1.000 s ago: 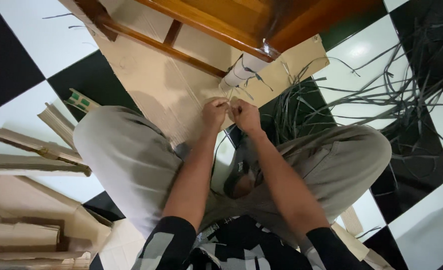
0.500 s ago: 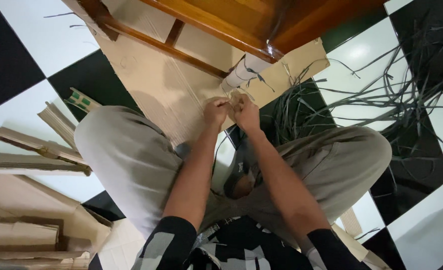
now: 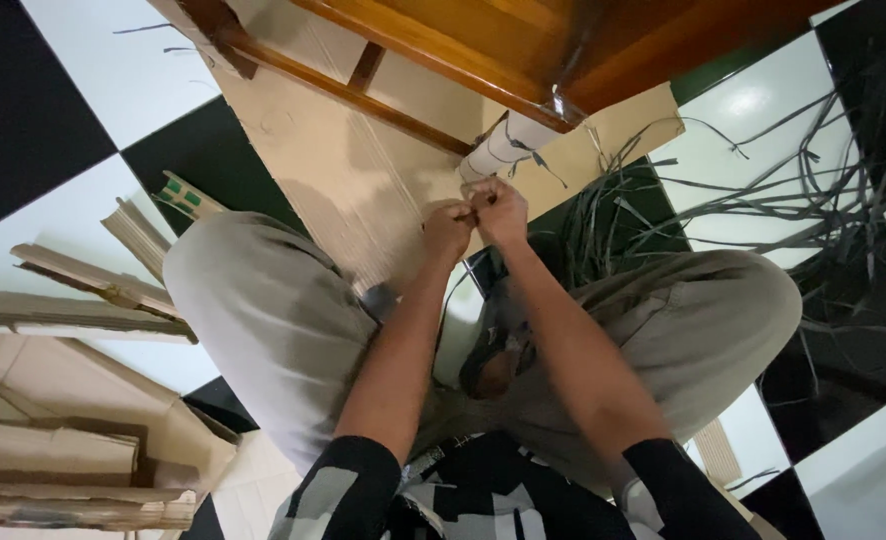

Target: Wrapping the legs of a wooden chair with protective paper and securing it with plastic ties

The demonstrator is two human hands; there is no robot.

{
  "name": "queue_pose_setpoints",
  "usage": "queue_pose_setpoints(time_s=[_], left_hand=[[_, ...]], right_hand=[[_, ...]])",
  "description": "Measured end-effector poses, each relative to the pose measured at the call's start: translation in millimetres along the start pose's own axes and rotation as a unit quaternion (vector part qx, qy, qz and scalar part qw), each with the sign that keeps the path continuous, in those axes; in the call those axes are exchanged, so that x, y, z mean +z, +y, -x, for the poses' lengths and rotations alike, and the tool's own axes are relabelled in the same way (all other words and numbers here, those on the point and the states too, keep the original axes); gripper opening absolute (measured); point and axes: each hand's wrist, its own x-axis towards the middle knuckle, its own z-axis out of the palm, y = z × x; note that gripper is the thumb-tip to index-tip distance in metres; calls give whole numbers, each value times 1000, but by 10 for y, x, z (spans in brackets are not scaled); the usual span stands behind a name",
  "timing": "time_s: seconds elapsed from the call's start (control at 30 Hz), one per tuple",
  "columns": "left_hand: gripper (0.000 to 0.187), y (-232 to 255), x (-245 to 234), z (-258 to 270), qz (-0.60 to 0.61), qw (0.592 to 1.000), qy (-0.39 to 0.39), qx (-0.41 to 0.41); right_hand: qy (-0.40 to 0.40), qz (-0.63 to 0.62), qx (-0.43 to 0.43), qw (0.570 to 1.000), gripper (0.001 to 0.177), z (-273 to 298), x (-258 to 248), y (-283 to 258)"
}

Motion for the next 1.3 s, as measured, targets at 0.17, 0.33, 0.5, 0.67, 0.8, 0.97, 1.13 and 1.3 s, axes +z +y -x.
queue_pose_setpoints(time_s=[0.17,0.33,0.5,0.67,0.8,0.97,1.13,1.3], left_hand=[[20,175,-117,8,-14,999,43,-31],[24,298,-173,138,-16,997,65,39],[21,350,-199,118,-36,992,96,79],[38,363,-197,45,109,991,74,18],[41,478,-77,41,324,944,32,-56],[63,881,-384,350,432,886,-42,-163],[53,528,-178,101,458,875,-54,-148],[59,504,-159,55,423,894,-64,-137]], right_hand=[[42,-17,-93,995,15,135,-261,-298],[28,73,-114,990,19,194,-219,-73],[37,99,-113,988,13,134,-133,41],[43,76,-111,990,15,153,-136,7],[44,75,-104,991,14,104,-7,162],[42,-5,36,998,28,21,146,266],[41,-5,96,995,36,-69,191,343],[1,-30,117,993,25,-78,136,364]])
